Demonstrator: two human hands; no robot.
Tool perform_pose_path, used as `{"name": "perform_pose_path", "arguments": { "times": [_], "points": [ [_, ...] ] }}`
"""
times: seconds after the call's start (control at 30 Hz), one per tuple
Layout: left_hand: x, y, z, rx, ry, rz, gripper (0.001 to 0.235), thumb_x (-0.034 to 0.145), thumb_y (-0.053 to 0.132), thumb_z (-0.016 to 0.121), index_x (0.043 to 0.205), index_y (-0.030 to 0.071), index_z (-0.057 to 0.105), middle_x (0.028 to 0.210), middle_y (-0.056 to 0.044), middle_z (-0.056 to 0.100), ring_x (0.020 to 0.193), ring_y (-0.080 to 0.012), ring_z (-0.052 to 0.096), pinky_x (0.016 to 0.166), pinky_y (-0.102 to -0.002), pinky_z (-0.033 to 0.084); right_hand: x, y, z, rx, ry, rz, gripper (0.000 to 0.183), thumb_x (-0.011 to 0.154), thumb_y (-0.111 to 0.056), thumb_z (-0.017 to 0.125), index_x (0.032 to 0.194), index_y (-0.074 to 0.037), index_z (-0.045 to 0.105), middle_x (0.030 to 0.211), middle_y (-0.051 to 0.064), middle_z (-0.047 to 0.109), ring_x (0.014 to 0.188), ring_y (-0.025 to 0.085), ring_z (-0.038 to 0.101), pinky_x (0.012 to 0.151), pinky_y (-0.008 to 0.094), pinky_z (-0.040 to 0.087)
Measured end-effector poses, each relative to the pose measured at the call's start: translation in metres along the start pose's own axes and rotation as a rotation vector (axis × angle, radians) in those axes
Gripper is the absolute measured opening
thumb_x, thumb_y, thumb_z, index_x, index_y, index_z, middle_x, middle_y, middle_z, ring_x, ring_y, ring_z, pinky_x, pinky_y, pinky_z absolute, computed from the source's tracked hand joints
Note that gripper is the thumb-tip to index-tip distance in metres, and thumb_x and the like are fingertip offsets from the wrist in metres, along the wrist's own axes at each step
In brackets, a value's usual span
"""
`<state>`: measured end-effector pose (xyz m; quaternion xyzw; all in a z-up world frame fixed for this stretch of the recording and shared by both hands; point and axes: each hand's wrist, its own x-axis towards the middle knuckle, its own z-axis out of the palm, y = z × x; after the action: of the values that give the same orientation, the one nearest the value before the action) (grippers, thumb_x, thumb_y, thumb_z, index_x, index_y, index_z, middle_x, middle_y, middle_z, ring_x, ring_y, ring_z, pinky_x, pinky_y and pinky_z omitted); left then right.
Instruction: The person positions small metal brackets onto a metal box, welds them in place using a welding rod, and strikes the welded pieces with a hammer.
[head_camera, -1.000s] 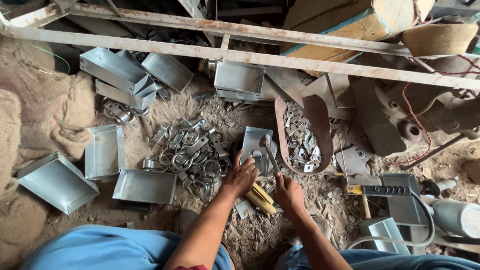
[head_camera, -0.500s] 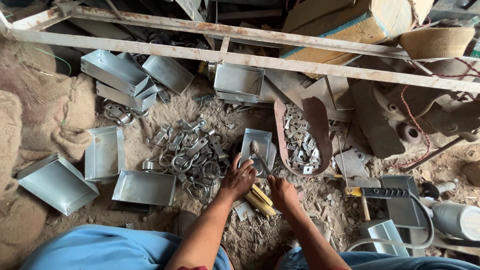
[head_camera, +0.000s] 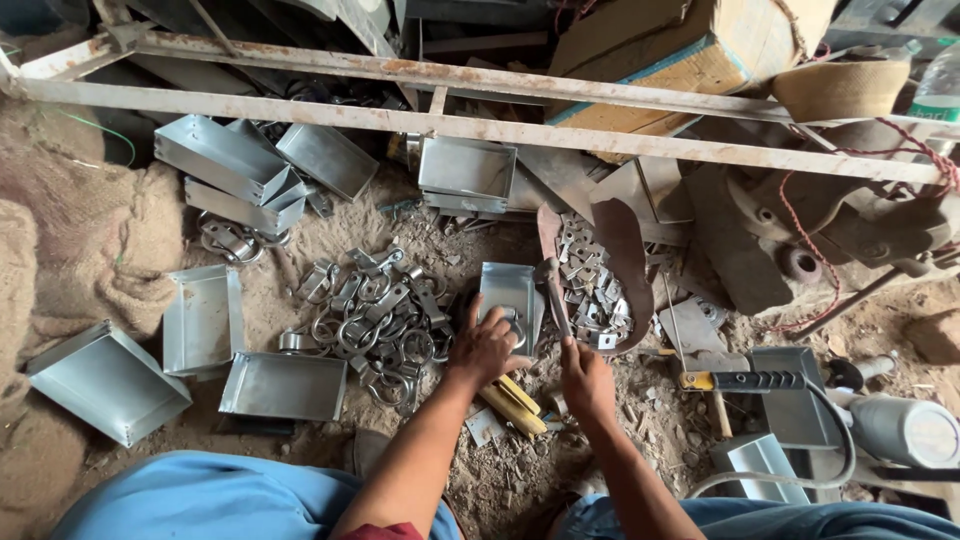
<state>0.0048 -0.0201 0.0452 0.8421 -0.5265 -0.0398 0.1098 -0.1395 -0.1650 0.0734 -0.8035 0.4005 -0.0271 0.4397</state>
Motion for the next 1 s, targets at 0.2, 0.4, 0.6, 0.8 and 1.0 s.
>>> {"name": "perform_pose_path", "arguments": {
  "times": [0.2,0.4,0.6,0.8,1.0],
  "points": [
    [-0.010,-0.007,0.008,-0.016,0.036,-0.077,0.058,0.088,0.066,0.062,0.076,0.011,0.075,0.110,-0.011,0.075,0.136,-0.0332,0.051,0.125,-0.065,0.010,0.001,0.010,-0.010,0.000,0.084,0.051,0.055,0.108,-0.046,0.041,0.081,-0.007,0.068,0.057,0.007,0.063,0.044,0.013,0.051,0.043,0.033,0.036],
    [-0.022,-0.009,0.035,-0.006,0.141,-0.105,0.057,0.093,0.062,0.055,0.081,0.009,0.074,0.113,-0.011,0.073,0.135,-0.0313,0.050,0.119,-0.068,0.012,-0.005,0.013,0.004,0.368,-0.148,0.191,0.048,0.107,-0.044,0.042,0.082,-0.008,0.060,0.055,-0.001,0.050,0.040,0.012,0.039,0.037,0.034,0.034],
    [-0.020,-0.011,0.050,0.015,0.093,-0.124,0.058,0.098,0.061,0.043,0.090,0.010,0.071,0.118,-0.010,0.071,0.138,-0.0301,0.047,0.120,-0.068,0.011,-0.016,-0.013,0.029,0.618,-0.344,0.451,0.048,0.109,-0.046,0.038,0.077,-0.012,0.048,0.053,-0.001,0.040,0.038,0.013,0.030,0.035,0.033,0.028],
    [-0.017,-0.014,0.054,0.033,0.045,-0.125,0.056,0.101,0.057,0.038,0.099,0.010,0.069,0.123,-0.012,0.069,0.140,-0.0306,0.044,0.119,-0.070,0.010,-0.011,-0.019,0.032,0.735,-0.364,0.497,0.045,0.108,-0.045,0.038,0.074,-0.016,0.044,0.052,-0.003,0.038,0.037,0.012,0.027,0.034,0.032,0.023],
    [-0.017,-0.016,0.061,0.034,0.064,-0.132,0.060,0.101,0.058,0.034,0.105,0.008,0.067,0.124,-0.013,0.067,0.142,-0.0317,0.042,0.118,-0.071,0.007,-0.008,-0.010,0.040,0.757,-0.353,0.452,0.047,0.108,-0.045,0.038,0.071,-0.016,0.042,0.050,-0.001,0.037,0.035,0.012,0.026,0.033,0.033,0.022]
  ]
}}
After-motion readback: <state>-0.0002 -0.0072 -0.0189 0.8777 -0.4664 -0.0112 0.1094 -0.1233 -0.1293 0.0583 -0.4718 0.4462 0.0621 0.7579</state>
